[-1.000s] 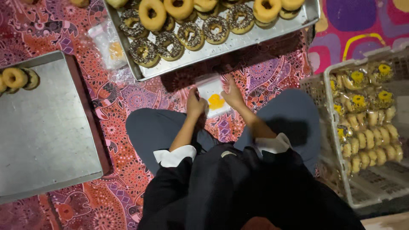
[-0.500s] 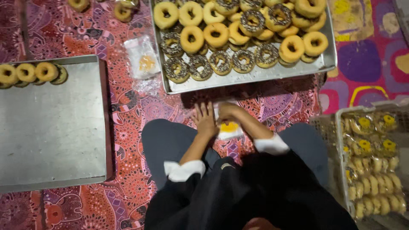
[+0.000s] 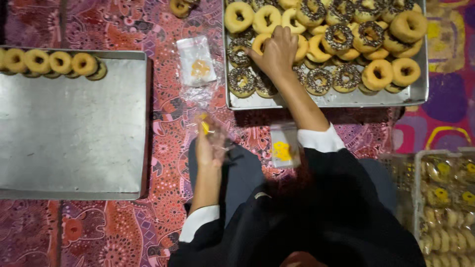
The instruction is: The person sits on the floor and repeatedly picks donuts from a metal tray, places them into small plastic bags, and stacks the filled bags into a plastic crate. Another person occasionally places donuts onto a separate tray nearby.
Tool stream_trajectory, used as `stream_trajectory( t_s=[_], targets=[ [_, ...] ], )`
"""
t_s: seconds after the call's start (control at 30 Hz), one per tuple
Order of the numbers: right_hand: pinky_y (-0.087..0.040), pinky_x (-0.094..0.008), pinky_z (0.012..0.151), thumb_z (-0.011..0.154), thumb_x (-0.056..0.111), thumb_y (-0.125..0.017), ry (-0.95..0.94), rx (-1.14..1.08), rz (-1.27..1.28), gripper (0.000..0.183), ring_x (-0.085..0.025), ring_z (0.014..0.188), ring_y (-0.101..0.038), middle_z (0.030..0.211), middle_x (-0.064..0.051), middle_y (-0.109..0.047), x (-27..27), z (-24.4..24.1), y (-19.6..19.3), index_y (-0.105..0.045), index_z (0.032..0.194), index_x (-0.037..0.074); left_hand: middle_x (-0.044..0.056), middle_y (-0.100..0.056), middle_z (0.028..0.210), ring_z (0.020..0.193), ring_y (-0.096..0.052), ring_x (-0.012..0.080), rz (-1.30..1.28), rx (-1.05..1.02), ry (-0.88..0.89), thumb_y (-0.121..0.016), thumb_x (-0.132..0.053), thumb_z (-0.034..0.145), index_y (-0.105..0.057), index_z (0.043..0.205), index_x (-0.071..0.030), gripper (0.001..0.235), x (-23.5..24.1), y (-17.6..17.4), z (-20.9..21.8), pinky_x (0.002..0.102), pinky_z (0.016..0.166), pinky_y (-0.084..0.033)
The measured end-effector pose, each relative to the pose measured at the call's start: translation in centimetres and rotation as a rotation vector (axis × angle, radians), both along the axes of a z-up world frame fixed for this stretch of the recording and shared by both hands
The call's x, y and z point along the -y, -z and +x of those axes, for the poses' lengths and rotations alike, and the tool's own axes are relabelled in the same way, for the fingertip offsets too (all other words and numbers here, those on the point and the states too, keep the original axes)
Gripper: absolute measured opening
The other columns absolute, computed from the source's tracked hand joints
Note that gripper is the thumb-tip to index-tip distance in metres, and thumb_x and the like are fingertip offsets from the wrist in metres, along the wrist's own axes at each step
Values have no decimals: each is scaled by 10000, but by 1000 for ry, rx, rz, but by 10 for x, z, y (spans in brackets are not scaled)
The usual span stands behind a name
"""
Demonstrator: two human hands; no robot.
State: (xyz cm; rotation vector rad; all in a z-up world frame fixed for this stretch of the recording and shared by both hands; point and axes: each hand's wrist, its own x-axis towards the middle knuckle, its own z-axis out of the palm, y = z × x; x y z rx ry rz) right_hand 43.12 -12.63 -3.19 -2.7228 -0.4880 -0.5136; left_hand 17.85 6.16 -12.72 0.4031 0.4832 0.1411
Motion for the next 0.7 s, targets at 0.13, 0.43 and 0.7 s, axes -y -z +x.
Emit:
stream_trajectory(
  t_s=[0.13, 0.43, 0.7],
  targets=[
    [-419, -502, 935, 873, 281, -852, -29, -172, 351, 258, -332, 1163, -496, 1243, -148, -606, 25, -23, 3, -795, 861, 30, 35, -604, 1360, 1250, -580, 201, -2, -69, 105, -516, -420, 1032, -519, 1442, -231, 452, 24, -35, 20, 378, 1010, -489],
    [-487, -502, 1147, 970, 229, -568, -204, -1291, 2143, 579, -311, 1325, -589, 1442, -187, -573, 131, -300, 44, -446, 1475, -25, 170, -650, 1368, 1185, -675, 264, 3, 67, 486, -511, -389, 1056, -505, 1435, 30, 565, 99, -93, 20, 373, 990, -582],
    [-504, -502, 1027, 997, 141, -600, -188, -1102, 2003, 582, -302, 1253, -612, 1423, -166, -546, 152, -318, 22, -388, 1528, 33, 124, -692, 1140, 877, -648, 164, 171, 229, 563, -720, -103, 1001, -576, 1368, 48, 422, 165, -98, -24, 308, 786, -556]
  ],
)
